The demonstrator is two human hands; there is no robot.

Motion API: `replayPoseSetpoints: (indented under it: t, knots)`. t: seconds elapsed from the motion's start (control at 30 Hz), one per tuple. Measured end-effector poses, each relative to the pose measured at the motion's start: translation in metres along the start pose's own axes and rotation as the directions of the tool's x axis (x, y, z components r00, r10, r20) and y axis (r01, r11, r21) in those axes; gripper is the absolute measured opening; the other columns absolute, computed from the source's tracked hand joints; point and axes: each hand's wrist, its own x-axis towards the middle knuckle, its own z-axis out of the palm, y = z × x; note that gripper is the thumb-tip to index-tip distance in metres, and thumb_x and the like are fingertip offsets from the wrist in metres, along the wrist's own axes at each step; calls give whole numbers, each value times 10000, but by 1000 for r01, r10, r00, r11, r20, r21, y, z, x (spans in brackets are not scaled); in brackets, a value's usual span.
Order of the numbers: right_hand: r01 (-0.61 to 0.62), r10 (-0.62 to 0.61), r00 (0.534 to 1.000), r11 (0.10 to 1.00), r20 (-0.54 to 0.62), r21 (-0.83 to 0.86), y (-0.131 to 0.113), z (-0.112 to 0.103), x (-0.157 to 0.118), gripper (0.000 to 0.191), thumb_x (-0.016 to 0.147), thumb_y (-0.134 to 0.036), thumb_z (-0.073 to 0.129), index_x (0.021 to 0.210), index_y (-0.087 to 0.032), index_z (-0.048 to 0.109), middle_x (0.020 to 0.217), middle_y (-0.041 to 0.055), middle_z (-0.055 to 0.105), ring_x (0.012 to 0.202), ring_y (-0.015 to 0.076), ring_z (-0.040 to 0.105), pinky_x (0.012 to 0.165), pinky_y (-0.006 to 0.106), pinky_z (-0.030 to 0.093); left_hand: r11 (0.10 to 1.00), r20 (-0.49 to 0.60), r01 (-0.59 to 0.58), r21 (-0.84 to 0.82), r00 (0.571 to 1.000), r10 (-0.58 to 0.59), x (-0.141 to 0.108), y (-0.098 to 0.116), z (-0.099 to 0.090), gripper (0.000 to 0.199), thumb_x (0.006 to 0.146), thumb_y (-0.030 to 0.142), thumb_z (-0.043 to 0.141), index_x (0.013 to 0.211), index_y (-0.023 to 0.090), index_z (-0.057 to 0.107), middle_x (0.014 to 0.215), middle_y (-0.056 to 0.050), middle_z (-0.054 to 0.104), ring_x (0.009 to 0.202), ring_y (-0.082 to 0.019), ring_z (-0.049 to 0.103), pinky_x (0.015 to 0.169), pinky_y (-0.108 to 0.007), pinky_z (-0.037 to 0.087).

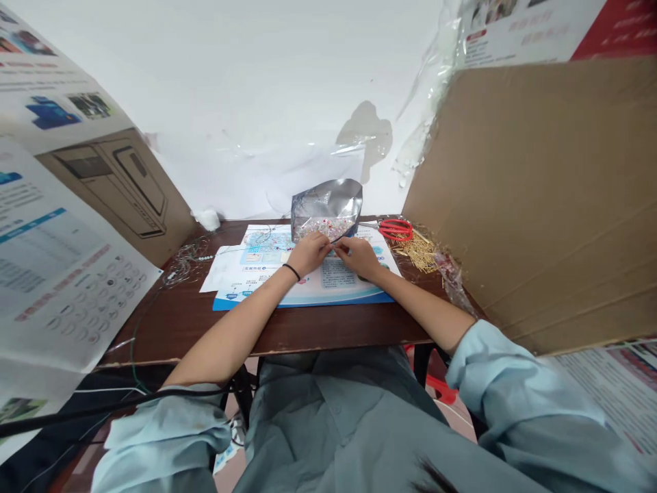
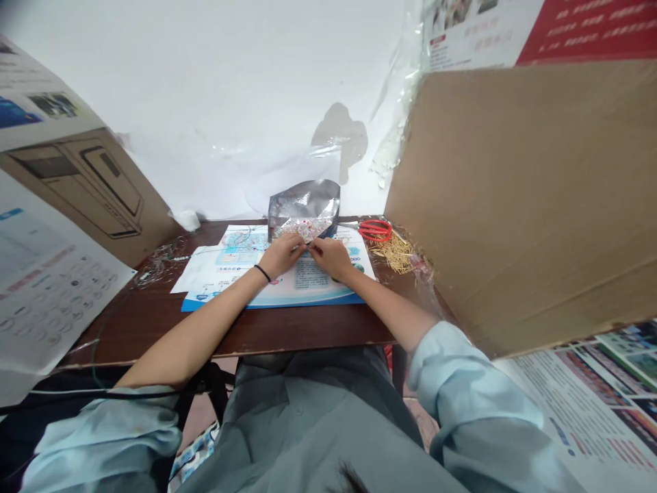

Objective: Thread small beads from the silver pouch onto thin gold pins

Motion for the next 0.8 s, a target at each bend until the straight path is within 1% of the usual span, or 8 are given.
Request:
replayPoseSetpoints:
  t: [0.1, 0.3, 0.47, 0.6, 0.67, 0.73, 0.77, 0.8]
  knots:
    - [2, -2, 1000, 1000, 5, 7, -1, 3, -1, 151, 948, -195, 616, 835, -216, 713, 801, 34, 737, 788, 201, 652, 790, 304, 439, 988, 50, -76, 137, 996, 70, -2, -8, -1, 160, 992, 254, 566, 936, 190, 702, 1086, -151, 732, 1131, -307, 636, 1062, -479, 493]
    - [-27, 24, 999, 998, 41, 65, -5, 7, -2, 155, 949, -212, 608, 831, -216, 707, 783, 24, 728, 742, 184, 633, 746, 291, 432, 966, 186, -45, 255, 982, -4, -1, -16, 4, 333, 1051, 290, 490, 1073, 83, 749, 1187, -230, 745, 1234, -329, 646, 1187, -494, 430]
    - [-43, 40, 998, 997, 55, 56, -6, 5, -1, 140, 932, -200, 607, 838, -214, 710, 803, 34, 743, 759, 195, 649, 755, 300, 444, 988, 107, 40, 148, 993, -56, 1, -14, 2, 212, 971, 238, 592, 994, 148, 783, 1260, -197, 750, 1310, -331, 636, 1245, -528, 397]
    - [-57, 53, 997, 995, 52, 79, -5, 4, 1, 140, 918, -179, 603, 840, -224, 710, 823, 30, 759, 779, 200, 672, 778, 307, 475, 986, -65, 78, -148, 994, -89, 6, 25, -34, 196, 946, 345, 661, 952, 196, 788, 1270, -166, 753, 1319, -348, 637, 1227, -567, 429]
    - [-68, 63, 997, 992, 55, 102, -4, 5, 2, 129, 910, -182, 614, 837, -230, 710, 831, 27, 765, 789, 203, 683, 783, 310, 490, 943, -289, -38, -330, 955, -62, 6, 61, -66, 288, 926, 469, 721, 1061, 223, 788, 1283, -135, 745, 1318, -335, 650, 1223, -541, 439]
    - [-71, 64, 996, 991, 60, 114, -2, 6, 3, 114, 908, -194, 626, 852, -231, 718, 844, 32, 771, 802, 208, 691, 791, 318, 499, 863, -439, -241, -444, 898, 25, 6, 94, -99, 437, 922, 501, 748, 1295, 275, 740, 1408, -89, 681, 1432, -346, 585, 1220, -549, 403]
    - [-71, 64, 996, 991, 63, 111, -2, 6, 3, 114, 910, -196, 626, 860, -229, 723, 852, 37, 774, 810, 212, 693, 795, 324, 501, 805, -523, -309, -507, 853, -2, 8, 104, -114, 430, 1049, 511, 531, 1396, 313, 690, 1479, -58, 597, 1535, -376, 473, 1141, -593, 409]
    - [-71, 65, 996, 992, 62, 103, -1, 7, 3, 120, 911, -194, 621, 864, -225, 727, 859, 43, 776, 816, 216, 693, 798, 329, 502, 736, -588, -332, -590, 802, -109, 12, 108, -126, 517, 1106, 529, 309, 1423, 340, 671, 1484, -33, 531, 1568, -416, 393, 1035, -635, 406]
